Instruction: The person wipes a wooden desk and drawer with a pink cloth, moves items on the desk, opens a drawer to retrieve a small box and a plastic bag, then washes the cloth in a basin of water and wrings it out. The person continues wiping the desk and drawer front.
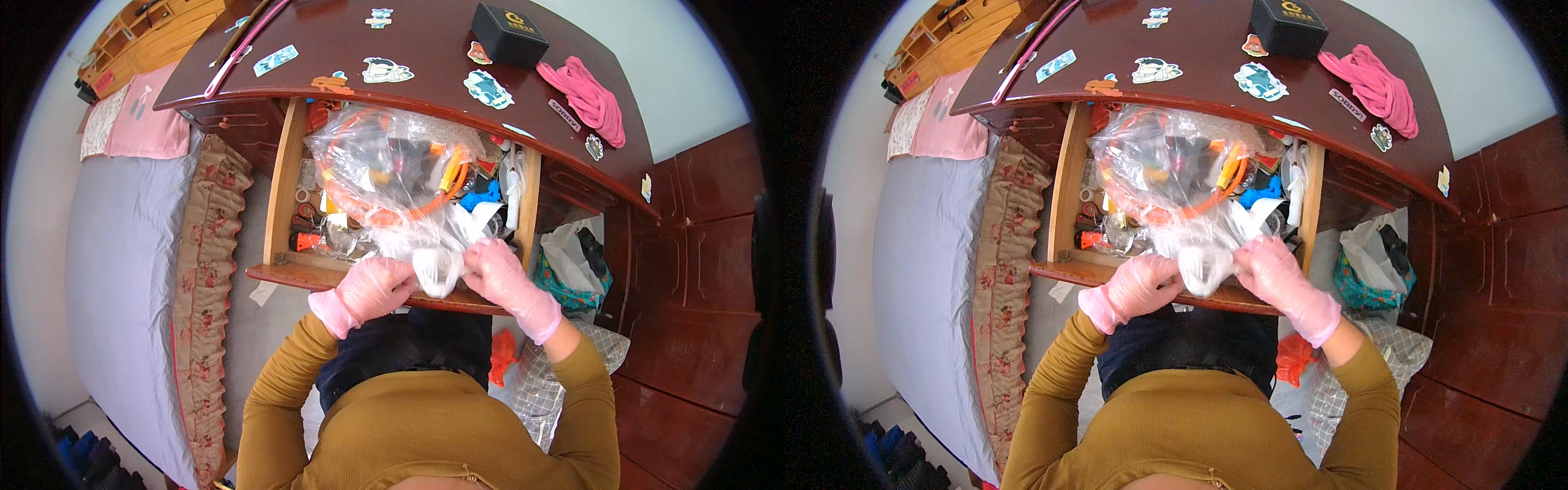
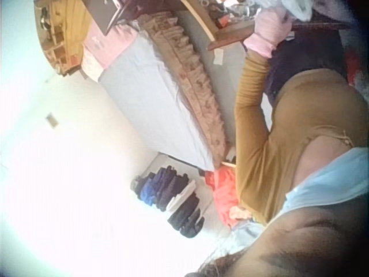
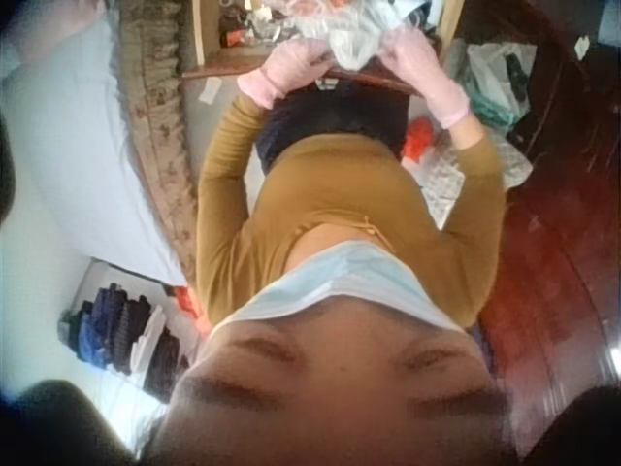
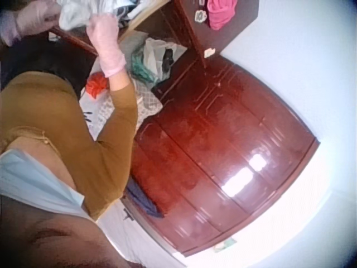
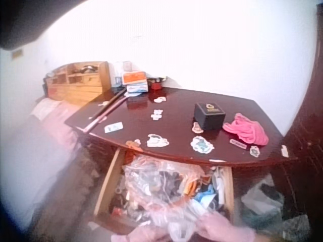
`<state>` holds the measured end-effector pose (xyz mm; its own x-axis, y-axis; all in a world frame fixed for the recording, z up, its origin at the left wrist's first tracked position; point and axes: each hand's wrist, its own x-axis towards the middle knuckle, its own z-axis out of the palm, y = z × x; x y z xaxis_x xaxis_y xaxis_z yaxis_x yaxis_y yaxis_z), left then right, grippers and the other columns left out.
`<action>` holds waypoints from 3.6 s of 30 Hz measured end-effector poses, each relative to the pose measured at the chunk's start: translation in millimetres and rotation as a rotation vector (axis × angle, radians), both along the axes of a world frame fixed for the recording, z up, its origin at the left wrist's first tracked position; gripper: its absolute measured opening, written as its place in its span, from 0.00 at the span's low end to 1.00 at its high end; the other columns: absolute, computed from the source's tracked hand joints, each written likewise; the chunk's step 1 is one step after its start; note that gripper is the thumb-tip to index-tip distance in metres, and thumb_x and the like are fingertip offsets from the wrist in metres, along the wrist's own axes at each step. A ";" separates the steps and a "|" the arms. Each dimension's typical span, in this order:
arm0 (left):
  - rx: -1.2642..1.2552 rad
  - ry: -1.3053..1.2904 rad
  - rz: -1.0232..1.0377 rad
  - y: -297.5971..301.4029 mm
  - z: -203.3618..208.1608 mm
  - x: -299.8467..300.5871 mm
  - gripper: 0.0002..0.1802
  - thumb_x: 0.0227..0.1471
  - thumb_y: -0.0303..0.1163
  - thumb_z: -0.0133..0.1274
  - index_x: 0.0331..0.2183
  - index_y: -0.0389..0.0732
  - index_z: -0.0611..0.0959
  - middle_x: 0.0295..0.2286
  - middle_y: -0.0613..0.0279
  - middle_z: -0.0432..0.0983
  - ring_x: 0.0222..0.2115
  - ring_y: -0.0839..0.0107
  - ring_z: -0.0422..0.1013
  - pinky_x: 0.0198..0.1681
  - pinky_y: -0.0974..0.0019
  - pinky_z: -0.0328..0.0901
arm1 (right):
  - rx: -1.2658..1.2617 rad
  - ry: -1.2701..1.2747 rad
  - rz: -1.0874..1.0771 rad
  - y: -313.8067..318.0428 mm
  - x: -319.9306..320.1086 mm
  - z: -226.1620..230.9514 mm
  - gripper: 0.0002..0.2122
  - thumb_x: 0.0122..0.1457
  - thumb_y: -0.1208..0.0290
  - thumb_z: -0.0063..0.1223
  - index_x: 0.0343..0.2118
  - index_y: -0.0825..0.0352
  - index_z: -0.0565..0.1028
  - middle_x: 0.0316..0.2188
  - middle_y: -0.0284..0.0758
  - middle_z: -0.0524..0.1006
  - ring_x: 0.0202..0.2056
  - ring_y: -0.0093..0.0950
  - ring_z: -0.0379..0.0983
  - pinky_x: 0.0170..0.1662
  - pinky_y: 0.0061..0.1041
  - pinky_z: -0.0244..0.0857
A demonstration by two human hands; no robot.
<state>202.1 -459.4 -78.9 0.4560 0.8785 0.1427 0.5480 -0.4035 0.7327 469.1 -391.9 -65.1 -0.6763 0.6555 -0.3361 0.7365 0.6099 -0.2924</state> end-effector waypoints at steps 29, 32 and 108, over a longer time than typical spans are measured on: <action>-0.277 -1.113 0.441 51.0 8.2 -26.7 0.39 0.55 0.28 0.63 0.64 0.41 0.65 0.62 0.56 0.62 0.64 0.66 0.56 0.66 0.59 0.52 | -0.787 1.624 -0.686 73.6 -61.7 202.2 0.26 0.62 0.62 0.52 0.58 0.76 0.68 0.50 0.46 0.78 0.52 0.36 0.75 0.61 0.33 0.64; -0.278 -1.070 0.528 53.1 3.5 -21.6 0.34 0.56 0.26 0.61 0.62 0.39 0.68 0.59 0.58 0.65 0.59 0.69 0.63 0.59 0.64 0.62 | -0.660 1.584 -0.623 94.3 -59.5 232.3 0.24 0.63 0.63 0.52 0.57 0.75 0.69 0.49 0.45 0.77 0.51 0.35 0.75 0.60 0.32 0.65; 0.211 -0.589 0.823 77.9 77.0 -124.2 0.23 0.49 0.12 0.52 0.48 0.34 0.83 0.41 0.62 0.81 0.40 0.74 0.75 0.47 0.69 0.69 | -0.221 1.772 -0.045 116.9 28.9 145.7 0.29 0.55 0.76 0.52 0.63 0.68 0.67 0.63 0.43 0.68 0.66 0.36 0.61 0.69 0.40 0.51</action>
